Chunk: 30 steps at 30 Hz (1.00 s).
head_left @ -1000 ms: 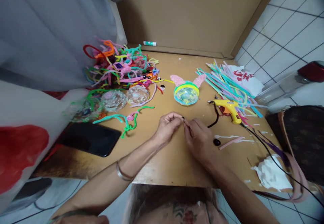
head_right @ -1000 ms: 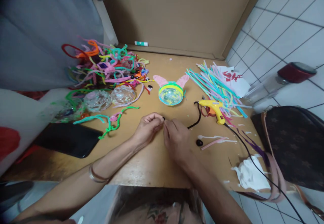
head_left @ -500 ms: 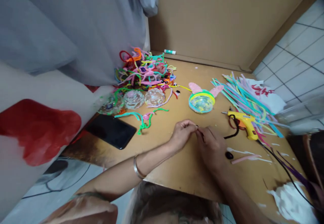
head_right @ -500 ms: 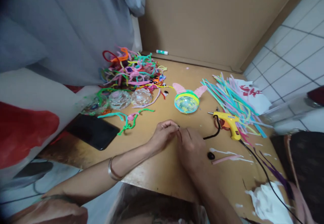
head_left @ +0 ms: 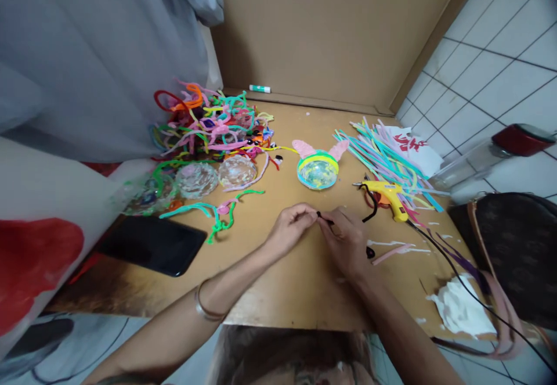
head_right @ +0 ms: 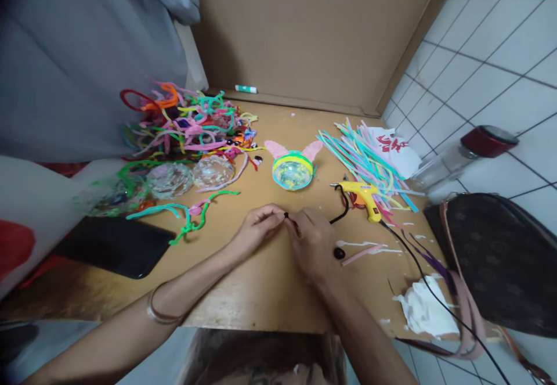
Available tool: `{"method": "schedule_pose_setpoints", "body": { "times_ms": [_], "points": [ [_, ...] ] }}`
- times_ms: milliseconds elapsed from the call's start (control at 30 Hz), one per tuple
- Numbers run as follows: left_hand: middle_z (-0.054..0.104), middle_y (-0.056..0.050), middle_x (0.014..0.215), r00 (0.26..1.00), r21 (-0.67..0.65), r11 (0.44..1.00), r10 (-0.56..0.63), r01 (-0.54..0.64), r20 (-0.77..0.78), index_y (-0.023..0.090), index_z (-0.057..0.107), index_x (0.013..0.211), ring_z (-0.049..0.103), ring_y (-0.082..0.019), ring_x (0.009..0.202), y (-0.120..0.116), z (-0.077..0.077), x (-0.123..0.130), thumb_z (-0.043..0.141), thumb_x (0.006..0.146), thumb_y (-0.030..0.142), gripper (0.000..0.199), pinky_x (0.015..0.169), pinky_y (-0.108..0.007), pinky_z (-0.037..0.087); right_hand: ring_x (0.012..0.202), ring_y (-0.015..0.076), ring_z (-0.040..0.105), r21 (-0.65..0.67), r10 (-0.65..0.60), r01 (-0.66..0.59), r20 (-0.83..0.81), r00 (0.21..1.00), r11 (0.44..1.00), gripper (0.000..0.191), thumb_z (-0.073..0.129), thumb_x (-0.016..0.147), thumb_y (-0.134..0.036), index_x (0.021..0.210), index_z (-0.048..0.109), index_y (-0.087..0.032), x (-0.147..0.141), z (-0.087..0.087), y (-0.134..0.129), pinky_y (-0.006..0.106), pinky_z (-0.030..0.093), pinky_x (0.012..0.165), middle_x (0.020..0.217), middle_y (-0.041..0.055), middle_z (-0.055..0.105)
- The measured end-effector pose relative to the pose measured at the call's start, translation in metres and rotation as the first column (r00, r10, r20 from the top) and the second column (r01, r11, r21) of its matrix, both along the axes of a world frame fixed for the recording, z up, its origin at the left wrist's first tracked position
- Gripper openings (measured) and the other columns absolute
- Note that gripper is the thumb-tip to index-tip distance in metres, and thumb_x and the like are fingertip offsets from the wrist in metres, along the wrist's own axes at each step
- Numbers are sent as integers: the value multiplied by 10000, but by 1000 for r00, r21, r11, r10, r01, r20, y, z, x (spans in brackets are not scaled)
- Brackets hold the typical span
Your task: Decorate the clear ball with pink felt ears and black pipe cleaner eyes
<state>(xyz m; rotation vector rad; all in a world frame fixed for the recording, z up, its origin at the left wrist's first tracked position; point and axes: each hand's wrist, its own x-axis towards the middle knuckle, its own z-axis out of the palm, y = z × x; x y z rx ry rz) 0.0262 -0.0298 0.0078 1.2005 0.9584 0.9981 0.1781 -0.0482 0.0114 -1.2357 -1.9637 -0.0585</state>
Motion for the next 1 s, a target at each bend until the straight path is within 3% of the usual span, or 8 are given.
{"method": "schedule_pose_setpoints", "body": {
  "times_ms": [167,400,500,733,1000],
  "points": [
    [435,63,521,986,-153,983,-78,100,146,123,641,763,313,-48,471,5,0,-3,715,692,440,334,488,-232,194,648,153,540,23,7,-7,16,1000,1000,174,544,910,-186,770,648,-184,2,5,0,276,380,604,675,31,614],
    [512,56,552,990,-201,974,-82,104,115,122,638,762,333,-31,455,8,2,-5,790,596,432,383,474,-222,197,701,164,557,12,29,-31,111,993,999,211,500,934,-185,793,658,-174,4,9,0,311,344,639,735,43,652],
    [500,62,534,993,-227,971,-46,70,112,124,630,731,323,-26,443,8,1,-4,795,588,401,353,468,-221,182,713,162,569,-29,47,-44,82,996,999,194,494,932,-174,827,658,-179,5,10,0,310,355,649,750,36,654],
    [458,71,467,944,-302,953,82,19,320,115,632,692,312,-23,422,6,1,1,793,576,300,271,469,-220,164,684,151,571,-51,66,-69,-52,996,996,152,503,928,-186,898,652,-189,1,7,-2,270,424,614,761,43,635],
    [487,55,472,905,-406,914,179,-8,385,116,646,657,318,-22,429,-1,2,9,778,528,220,212,472,-213,172,601,140,501,76,-25,16,120,992,997,231,521,933,-207,732,632,-182,-5,1,-5,269,342,578,627,20,576]
  ]
}}
